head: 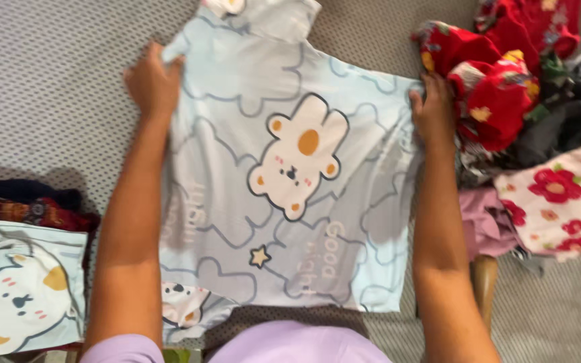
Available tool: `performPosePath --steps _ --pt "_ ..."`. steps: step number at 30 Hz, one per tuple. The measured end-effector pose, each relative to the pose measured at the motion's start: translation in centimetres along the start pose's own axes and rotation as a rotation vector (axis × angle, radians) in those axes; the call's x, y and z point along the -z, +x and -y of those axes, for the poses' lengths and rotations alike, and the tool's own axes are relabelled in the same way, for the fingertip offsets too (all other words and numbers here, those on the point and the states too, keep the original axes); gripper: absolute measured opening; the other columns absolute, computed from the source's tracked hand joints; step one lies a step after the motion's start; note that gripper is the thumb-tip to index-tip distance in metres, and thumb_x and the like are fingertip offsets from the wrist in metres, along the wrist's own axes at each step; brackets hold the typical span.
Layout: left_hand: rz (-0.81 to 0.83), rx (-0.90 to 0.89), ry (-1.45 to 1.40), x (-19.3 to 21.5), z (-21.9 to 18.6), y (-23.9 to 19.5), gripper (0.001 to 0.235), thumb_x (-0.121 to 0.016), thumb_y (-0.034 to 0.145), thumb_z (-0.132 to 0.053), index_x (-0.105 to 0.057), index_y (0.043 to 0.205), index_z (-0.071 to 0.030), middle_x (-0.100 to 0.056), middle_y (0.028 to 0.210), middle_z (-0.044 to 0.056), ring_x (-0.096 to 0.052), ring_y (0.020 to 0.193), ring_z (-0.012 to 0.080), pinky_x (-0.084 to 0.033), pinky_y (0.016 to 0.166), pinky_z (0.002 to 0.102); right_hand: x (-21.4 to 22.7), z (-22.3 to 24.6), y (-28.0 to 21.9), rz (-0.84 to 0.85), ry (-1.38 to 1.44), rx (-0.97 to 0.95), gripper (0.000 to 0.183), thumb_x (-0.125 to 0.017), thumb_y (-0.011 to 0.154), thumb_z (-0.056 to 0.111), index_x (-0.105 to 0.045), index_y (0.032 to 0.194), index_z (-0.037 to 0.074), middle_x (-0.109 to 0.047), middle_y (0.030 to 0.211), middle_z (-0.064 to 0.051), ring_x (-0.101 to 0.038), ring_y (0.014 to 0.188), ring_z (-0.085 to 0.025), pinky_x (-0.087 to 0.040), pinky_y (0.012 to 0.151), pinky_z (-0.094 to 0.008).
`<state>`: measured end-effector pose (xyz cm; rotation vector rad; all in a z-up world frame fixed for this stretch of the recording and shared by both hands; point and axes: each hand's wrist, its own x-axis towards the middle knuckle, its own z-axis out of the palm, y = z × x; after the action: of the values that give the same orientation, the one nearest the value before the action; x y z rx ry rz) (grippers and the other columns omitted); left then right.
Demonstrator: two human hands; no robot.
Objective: The person irons a light blue baby onesie with a bear pattern on a perforated ironing board. They smooth the fabric, iron both sides, fold the garment, and place it on a stack of other folded clothes.
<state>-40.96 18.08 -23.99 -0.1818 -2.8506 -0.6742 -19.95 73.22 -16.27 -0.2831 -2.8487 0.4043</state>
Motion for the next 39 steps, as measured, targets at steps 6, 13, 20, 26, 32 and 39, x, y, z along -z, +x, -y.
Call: performPosePath --steps 6,13,20,26,32,39 --pt "-0.054 0.109 -0.245 3.6 0.2 -1.5 0.07 -0.075 0.099 -0.059 -0.049 0.142 -0.011 -0.065 0.127 0.014 -0.06 0.126 0.0316 -0.038 0.109 0.059 1.5 -0.6 -7.8 -0.121 0.237 0.098 0.052 -0.061 0.11 0.014 -0.047 0.159 0.004 -0.049 0.161 -0.023 -0.046 0.149 -0.044 -0.037 0.126 -0.048" --pt "0.014 -0.093 -0.073 6.1 -7.1 -17.8 0.093 -0.061 0.105 -0.068 -0.024 0.169 -0.012 -0.016 0.177 0.017 -0.008 0.165 0.0423 -0.001 0.125 0.074 -1.2 3.7 -12.2 -0.209 -0.134 -0.477 0.048 -0.076 0.095 0.033 -0.059 0.125 -0.001 -0.058 0.137 -0.026 -0.048 0.124 -0.048 -0.037 0.101 -0.055" --pt "0.24 -0.182 0.125 7.9 -9.5 -23.7 0.083 -0.059 0.101 -0.062 -0.03 0.167 -0.022 -0.016 0.176 0.008 -0.007 0.161 0.0398 0.005 0.114 0.078 1.4 0.6 -10.7 -0.24 0.125 -0.618 0.039 -0.064 0.102 0.021 -0.056 0.135 0.003 -0.071 0.113 -0.03 -0.068 0.106 -0.048 -0.05 0.09 -0.053" --pt "0.197 -0.186 0.052 7.3 -11.6 -27.5 0.089 -0.064 0.1 -0.057 -0.028 0.168 -0.013 -0.014 0.176 0.012 -0.005 0.161 0.0411 0.004 0.116 0.08 3.1 2.9 -16.1 -0.25 0.187 -0.554 0.064 -0.078 0.099 0.032 -0.044 0.145 0.003 -0.065 0.126 -0.031 -0.061 0.115 -0.051 -0.05 0.095 -0.053" --pt "0.368 -0.454 -0.051 6.8 -19.1 -37.7 0.092 -0.062 0.093 -0.064 -0.029 0.165 -0.017 -0.011 0.173 0.01 -0.004 0.16 0.0366 0.001 0.117 0.078 2.9 8.8 -26.2 -0.185 0.14 -0.478 0.073 -0.076 0.097 0.029 -0.036 0.153 0.007 -0.055 0.147 -0.024 -0.055 0.129 -0.048 -0.045 0.103 -0.051" --pt "0.421 -0.729 -0.099 7.0 -19.3 -41.9 0.079 -0.055 0.096 -0.066 -0.034 0.164 -0.032 -0.009 0.174 0.012 -0.002 0.161 0.0361 0.0 0.118 0.076 3.6 5.5 -28.9 -0.353 0.331 -0.582 0.061 -0.068 0.106 0.016 -0.036 0.157 0.011 -0.06 0.148 -0.019 -0.062 0.132 -0.04 -0.047 0.113 -0.046"
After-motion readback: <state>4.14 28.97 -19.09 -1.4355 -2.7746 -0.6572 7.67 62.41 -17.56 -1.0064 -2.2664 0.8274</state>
